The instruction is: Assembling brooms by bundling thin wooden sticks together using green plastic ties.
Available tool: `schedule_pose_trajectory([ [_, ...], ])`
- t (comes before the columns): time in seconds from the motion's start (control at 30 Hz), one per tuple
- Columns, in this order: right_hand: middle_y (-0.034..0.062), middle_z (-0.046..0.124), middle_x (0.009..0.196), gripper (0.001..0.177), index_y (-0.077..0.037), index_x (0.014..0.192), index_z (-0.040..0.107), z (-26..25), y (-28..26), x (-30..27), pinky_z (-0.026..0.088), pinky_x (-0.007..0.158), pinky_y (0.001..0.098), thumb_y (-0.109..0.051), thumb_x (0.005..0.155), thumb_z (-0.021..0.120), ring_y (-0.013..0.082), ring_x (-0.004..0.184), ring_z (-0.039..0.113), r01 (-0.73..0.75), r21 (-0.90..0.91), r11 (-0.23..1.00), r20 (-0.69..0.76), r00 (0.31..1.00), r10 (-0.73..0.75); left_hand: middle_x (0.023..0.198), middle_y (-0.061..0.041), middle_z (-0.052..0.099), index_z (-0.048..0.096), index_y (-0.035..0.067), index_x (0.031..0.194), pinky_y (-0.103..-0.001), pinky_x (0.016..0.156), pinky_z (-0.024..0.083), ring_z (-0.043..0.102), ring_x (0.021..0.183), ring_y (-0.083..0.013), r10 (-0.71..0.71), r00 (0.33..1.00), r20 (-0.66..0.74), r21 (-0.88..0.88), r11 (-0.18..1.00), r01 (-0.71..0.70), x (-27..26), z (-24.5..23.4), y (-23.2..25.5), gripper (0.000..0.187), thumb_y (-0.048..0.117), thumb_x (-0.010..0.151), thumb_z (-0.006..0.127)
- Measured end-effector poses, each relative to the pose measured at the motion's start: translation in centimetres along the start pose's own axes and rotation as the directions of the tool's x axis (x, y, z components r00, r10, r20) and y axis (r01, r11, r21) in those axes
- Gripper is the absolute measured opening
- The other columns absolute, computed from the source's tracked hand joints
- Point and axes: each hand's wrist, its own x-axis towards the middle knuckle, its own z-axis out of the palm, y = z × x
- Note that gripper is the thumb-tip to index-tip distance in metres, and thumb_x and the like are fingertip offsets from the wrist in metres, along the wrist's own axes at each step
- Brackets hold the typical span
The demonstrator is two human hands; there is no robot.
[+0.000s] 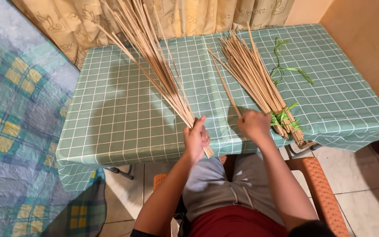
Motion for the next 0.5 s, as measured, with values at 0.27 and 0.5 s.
schedule_pose_trajectory([
  [0.27,0.008,0.075,0.088,0.029,-0.018,0.082,0.072,-0.7,-1.8,-4.6,0.036,0.098,0.0505,-0.04,0.086,0.054,0.0354,0.104,0.067,0.053,0.086,0.995,-0.083,0.996,-0.046,0.04,-0.006,0.029,0.043,0.012,0.06,-0.024,0.024,0.024,0.029,0.026,-0.0118,0.004,1.0,0.027,-0.019,1.0,-0.003,2.2,-1.6,-2.5,0.048,0.021,0.092,0.077],
  [0.5,-0.0013,0.056,0.079,0.013,-0.02,0.082,0.059,0.4,-2.4,-6.0,0.031,0.099,0.0454,-0.025,0.079,0.071,0.0224,0.098,0.057,0.307,0.078,0.949,-0.699,0.695,-0.167,0.042,-0.004,0.031,0.045,0.012,0.064,-0.023,0.024,0.024,0.028,0.026,-0.0099,0.016,0.998,0.062,0.008,1.0,-0.017,2.9,-1.9,-2.9,0.046,0.024,0.094,0.079],
])
